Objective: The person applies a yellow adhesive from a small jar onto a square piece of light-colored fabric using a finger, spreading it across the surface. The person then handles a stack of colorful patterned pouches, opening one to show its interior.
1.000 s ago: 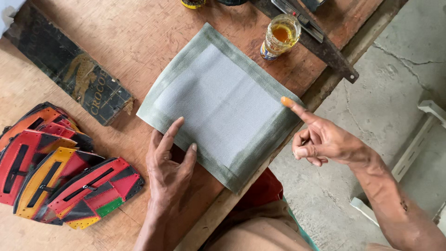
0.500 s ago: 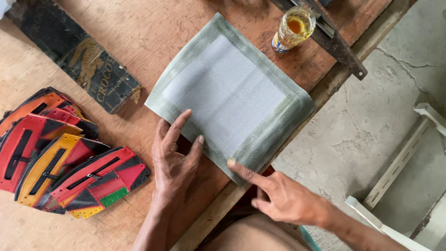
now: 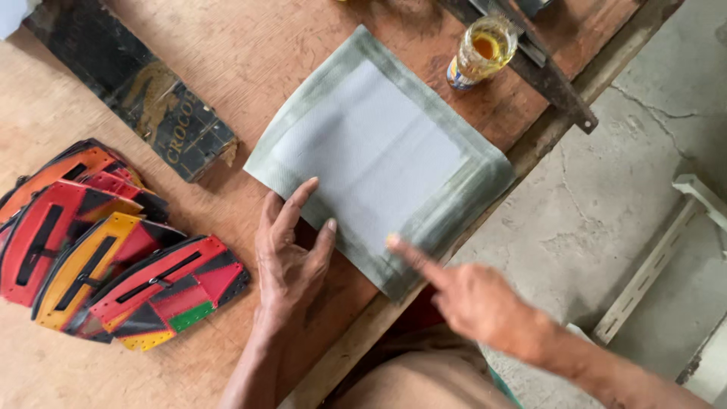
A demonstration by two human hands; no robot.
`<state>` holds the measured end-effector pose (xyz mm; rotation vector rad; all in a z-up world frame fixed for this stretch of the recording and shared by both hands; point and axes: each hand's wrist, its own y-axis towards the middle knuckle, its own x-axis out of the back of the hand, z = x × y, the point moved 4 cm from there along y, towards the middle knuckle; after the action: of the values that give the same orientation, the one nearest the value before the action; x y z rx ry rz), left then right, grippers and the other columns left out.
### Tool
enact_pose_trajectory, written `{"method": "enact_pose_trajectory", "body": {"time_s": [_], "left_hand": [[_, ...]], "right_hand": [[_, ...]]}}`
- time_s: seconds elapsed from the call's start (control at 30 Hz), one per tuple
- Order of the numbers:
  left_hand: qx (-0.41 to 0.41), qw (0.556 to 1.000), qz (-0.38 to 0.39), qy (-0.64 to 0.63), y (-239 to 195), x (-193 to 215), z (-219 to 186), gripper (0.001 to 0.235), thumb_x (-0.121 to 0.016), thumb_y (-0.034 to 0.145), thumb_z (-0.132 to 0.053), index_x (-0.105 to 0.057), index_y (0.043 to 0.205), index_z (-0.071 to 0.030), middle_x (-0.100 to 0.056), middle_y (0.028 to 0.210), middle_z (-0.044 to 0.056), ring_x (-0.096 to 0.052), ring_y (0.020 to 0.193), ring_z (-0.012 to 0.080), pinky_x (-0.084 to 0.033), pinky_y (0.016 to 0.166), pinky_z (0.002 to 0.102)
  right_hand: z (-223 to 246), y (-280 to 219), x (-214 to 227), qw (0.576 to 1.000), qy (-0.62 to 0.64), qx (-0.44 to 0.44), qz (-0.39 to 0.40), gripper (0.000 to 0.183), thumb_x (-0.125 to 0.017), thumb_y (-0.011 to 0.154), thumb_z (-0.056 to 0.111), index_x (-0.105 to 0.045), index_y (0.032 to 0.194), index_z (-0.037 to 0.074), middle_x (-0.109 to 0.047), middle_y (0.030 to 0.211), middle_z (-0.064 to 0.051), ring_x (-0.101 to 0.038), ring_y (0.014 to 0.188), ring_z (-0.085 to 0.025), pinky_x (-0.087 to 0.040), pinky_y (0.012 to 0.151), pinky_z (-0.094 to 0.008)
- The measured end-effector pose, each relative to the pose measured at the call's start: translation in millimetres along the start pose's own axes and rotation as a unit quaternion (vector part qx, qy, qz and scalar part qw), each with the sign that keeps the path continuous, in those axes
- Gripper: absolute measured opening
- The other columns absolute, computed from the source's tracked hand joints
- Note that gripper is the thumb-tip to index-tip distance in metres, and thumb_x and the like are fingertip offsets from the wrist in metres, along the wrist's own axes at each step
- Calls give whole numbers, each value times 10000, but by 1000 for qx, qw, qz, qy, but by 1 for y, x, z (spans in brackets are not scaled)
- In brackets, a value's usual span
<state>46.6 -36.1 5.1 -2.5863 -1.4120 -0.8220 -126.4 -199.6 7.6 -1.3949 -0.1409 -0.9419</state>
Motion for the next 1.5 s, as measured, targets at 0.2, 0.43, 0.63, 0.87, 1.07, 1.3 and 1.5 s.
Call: {"method": "enact_pose_trajectory", "body": {"time_s": [0.2, 0.43, 0.63, 0.87, 1.07, 1.3, 1.5], "left_hand": [[41, 999, 11, -7, 0, 0, 3, 549, -747, 834, -58, -620, 1368, -69, -591, 1162, 165, -607, 1106, 317, -503, 949, 403], [3, 1000, 5, -11, 0, 0, 4, 550, -741, 839, -51, -607, 1373, -61, -592, 1201, 170, -606, 1137, 324, -498, 974, 398], [39, 999, 8, -14, -4, -3, 6, 550, -737, 842, -48, -610, 1377, -74, -591, 1179, 162, -606, 1112, 313, -500, 960, 384], [67, 998, 22, 4, -3, -2, 9, 554, -742, 838, -47, -618, 1376, -94, -589, 1181, 157, -609, 1113, 307, -504, 962, 375], [3, 999, 31, -23, 2, -1, 3, 559, -728, 845, -21, -627, 1390, -93, -624, 1324, 152, -631, 1218, 303, -504, 1008, 379], [104, 989, 103, -20, 7, -2, 6, 610, -739, 835, -56, -600, 1424, -136, -655, 1256, 125, -689, 911, 231, -583, 772, 312], [82, 988, 105, -76, 4, -13, -2, 590, -704, 860, -17, -578, 1427, -121, -591, 1309, 149, -690, 1097, 220, -646, 790, 289]], "right_hand": [[17, -2, -1, 978, -109, 80, -159, 1161, -610, 809, -10, 152, 1634, 283, -602, 573, -104, -528, 481, -240, -548, 499, -429], [13, -1, -19, 965, -231, 44, -120, 1051, -565, 882, -72, 157, 1607, 170, -620, 631, -76, -627, 467, -154, -580, 377, -322], [6, -5, -17, 943, -242, 31, -225, 1070, -593, 798, -8, 38, 1635, 203, -638, 643, -111, -629, 470, -197, -583, 419, -350], [-57, -10, 8, 969, -157, -104, -161, 871, -439, 1008, -32, 56, 1647, 290, -593, 632, -85, -627, 456, -204, -580, 374, -363], [-93, 8, 30, 941, -185, -92, -268, 1069, -509, 810, -92, 67, 1662, 202, -583, 618, -127, -527, 444, -215, -499, 380, -395], [-85, 2, 39, 964, -205, -121, -121, 1000, -436, 887, -140, 94, 1650, 231, -598, 667, -60, -542, 464, -166, -551, 387, -315], [-64, -32, 126, 901, -80, 120, -409, 618, -729, 950, 284, -468, 1509, 258, -560, 1044, -64, -531, 825, -159, -513, 613, -306]]}}
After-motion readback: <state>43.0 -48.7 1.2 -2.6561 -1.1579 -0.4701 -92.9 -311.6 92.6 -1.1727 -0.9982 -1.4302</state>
